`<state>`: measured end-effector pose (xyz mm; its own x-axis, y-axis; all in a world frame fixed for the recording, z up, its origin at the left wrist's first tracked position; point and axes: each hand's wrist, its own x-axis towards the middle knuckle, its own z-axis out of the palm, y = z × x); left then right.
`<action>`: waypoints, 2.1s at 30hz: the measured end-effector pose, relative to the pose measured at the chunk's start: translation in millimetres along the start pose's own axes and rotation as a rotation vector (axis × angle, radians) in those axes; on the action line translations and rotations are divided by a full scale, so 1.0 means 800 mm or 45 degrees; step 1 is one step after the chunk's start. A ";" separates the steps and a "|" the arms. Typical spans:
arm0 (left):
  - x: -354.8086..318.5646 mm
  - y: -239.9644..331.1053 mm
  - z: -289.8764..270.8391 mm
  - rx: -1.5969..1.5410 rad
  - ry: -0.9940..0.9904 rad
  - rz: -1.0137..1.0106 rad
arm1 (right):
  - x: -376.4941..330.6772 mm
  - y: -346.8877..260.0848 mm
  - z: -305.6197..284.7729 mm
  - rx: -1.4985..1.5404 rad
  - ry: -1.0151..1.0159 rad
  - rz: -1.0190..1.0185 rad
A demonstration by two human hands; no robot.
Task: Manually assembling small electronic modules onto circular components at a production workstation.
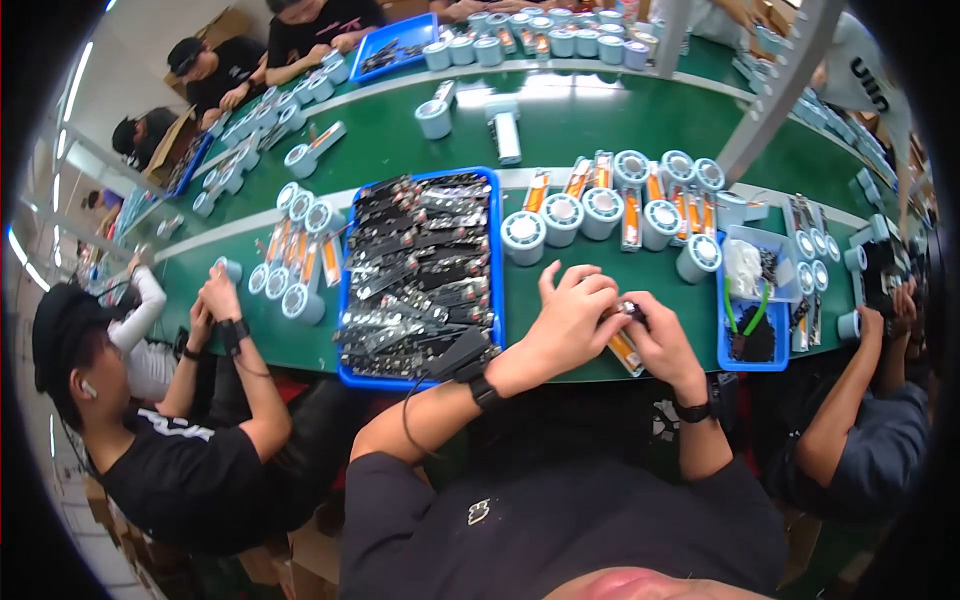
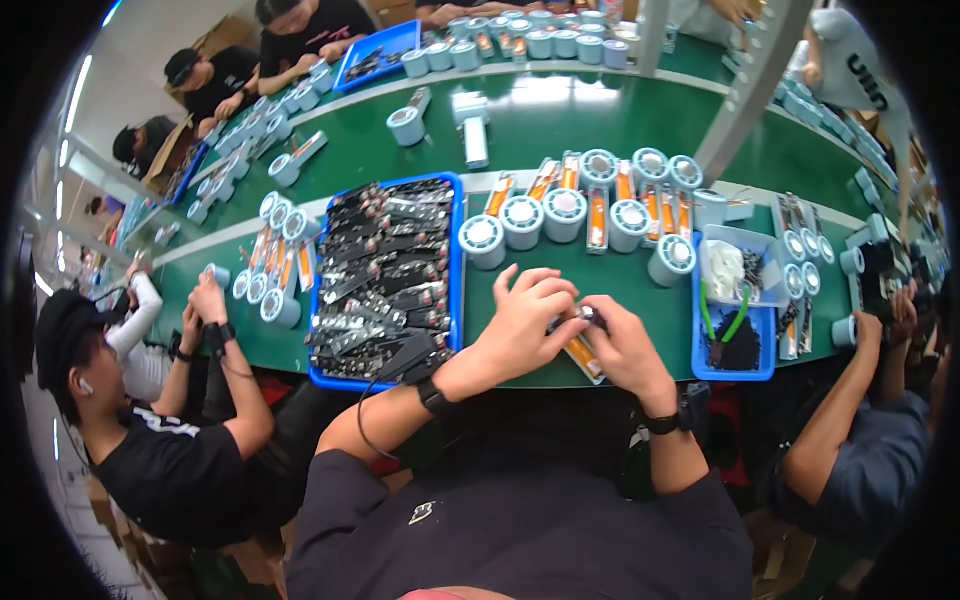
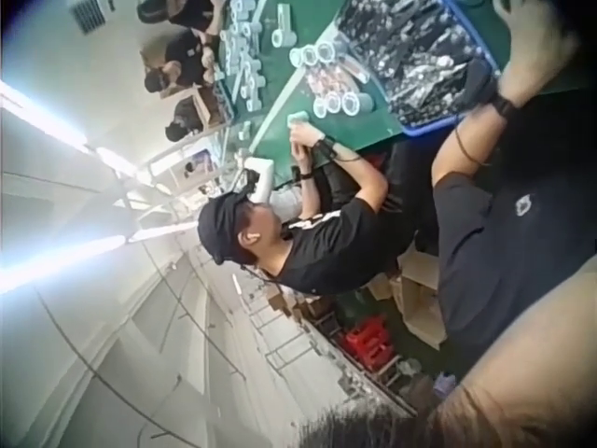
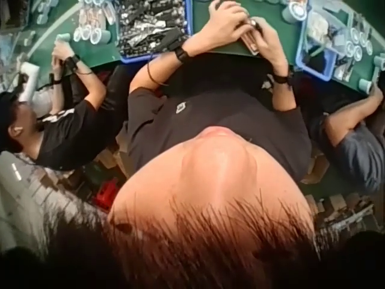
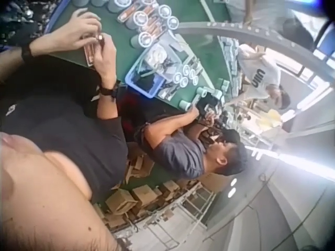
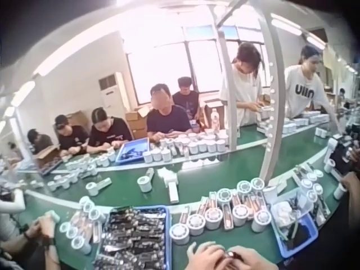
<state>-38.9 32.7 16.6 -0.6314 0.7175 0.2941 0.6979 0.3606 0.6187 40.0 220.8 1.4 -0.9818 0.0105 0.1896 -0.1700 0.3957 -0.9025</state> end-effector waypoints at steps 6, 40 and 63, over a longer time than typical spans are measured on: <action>-0.005 -0.013 0.009 0.279 0.187 0.192 | -0.014 -0.008 -0.012 -0.070 -0.095 0.005; -0.008 0.026 -0.012 0.780 -0.199 0.262 | -0.022 0.004 -0.009 -0.198 0.071 -0.052; -0.004 0.003 -0.028 0.086 0.072 0.144 | -0.015 -0.019 0.004 -0.453 0.185 -0.180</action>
<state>-43.2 17.5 33.5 -0.5641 0.7219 0.4009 0.7858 0.3202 0.5291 54.3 212.1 11.5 -0.9244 0.0532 0.3778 -0.2372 0.6955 -0.6783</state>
